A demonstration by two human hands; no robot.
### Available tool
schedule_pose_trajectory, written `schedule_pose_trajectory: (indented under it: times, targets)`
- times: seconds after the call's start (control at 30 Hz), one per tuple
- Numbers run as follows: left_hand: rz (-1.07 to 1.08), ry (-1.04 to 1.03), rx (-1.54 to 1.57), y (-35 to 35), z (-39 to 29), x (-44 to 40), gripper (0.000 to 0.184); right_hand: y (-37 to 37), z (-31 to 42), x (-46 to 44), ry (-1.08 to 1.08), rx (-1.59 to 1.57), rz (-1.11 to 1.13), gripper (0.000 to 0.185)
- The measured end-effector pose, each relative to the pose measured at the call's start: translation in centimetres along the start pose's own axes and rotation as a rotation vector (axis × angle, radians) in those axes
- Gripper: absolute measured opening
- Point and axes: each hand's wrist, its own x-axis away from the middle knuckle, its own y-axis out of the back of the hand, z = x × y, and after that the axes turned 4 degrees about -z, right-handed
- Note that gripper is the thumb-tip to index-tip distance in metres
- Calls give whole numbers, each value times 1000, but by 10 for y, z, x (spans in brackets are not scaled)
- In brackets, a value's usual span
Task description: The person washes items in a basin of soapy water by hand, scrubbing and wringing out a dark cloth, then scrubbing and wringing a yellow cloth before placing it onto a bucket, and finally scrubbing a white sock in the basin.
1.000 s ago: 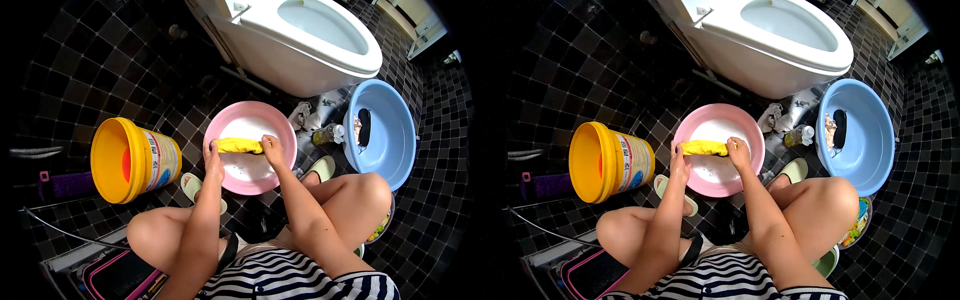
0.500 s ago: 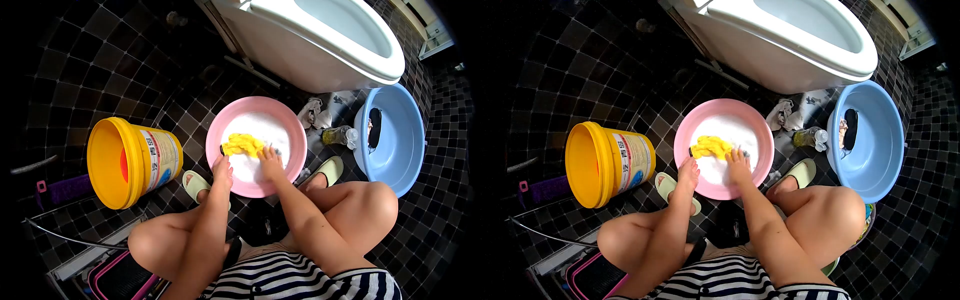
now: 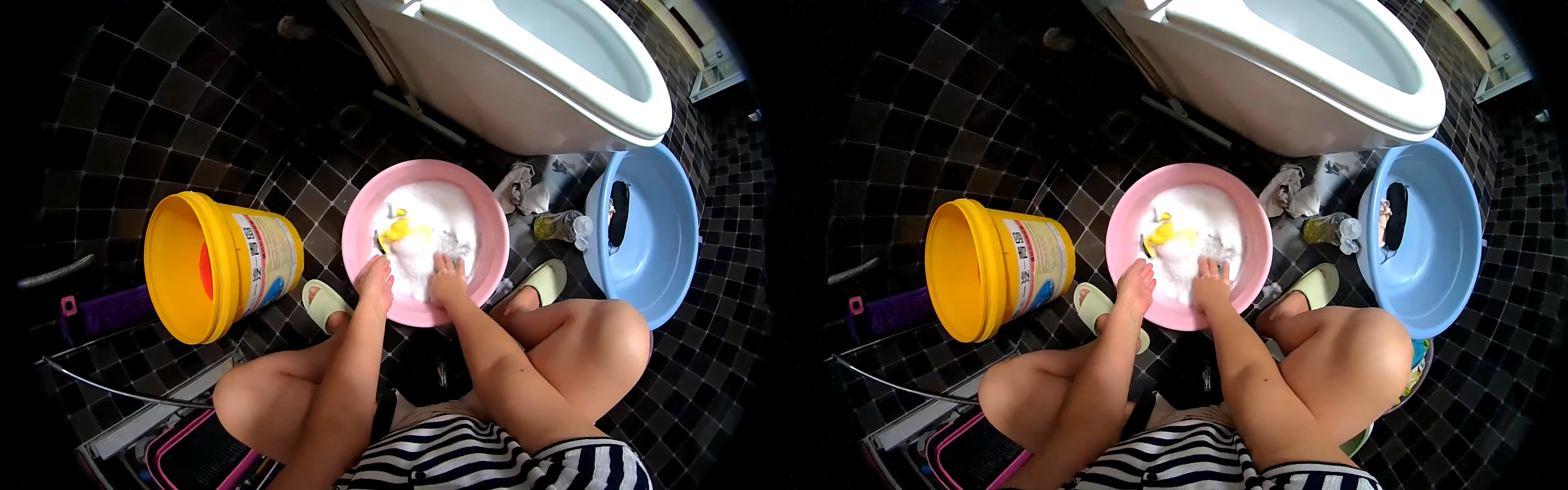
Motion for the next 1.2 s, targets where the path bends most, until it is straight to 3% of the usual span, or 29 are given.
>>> schedule_pose_trajectory:
  times: [0.07,0.1,0.2,0.33,0.43,0.53,0.6,0.67,0.77,0.83,0.87,0.93,1.0,1.07,1.13,1.2]
  targets:
    - [44,-18,0,2,1,7,63,72,0,6,-150,-361,145,37]
    - [47,3,-2,2,1,8,63,75,1,11,-242,-457,-68,30]
    - [72,26,-38,7,8,4,64,25,-6,-22,-247,-523,-19,31]
    - [3,146,-183,3,13,-1,61,74,17,-24,-81,-848,-204,39]
    - [309,257,69,4,1,-6,46,148,27,-13,104,-933,-25,45]
    - [296,258,152,-14,-25,24,62,191,30,4,193,-1150,94,44]
    - [370,238,222,-17,-33,37,65,229,25,22,119,-1233,217,43]
    - [434,191,260,-20,-36,36,68,233,12,29,323,-1664,341,44]
    - [505,167,316,-23,-27,24,58,221,-8,34,281,-2081,441,44]
    - [285,29,432,-35,-23,23,45,213,-24,32,279,-2211,513,46]
    - [448,55,435,-34,-23,25,38,204,-23,33,125,-2312,467,40]
    - [487,-31,436,-48,-25,56,34,184,-11,26,-85,-2221,189,32]
    - [442,-6,407,-52,-31,76,32,173,3,28,-174,-2197,276,27]
    - [394,25,378,-51,-32,75,30,175,19,34,-187,-1764,109,28]
    - [355,-52,381,-42,-37,51,33,170,35,35,29,-1070,-519,38]
    - [352,-9,372,-37,-41,25,33,190,53,49,183,-1047,-634,44]
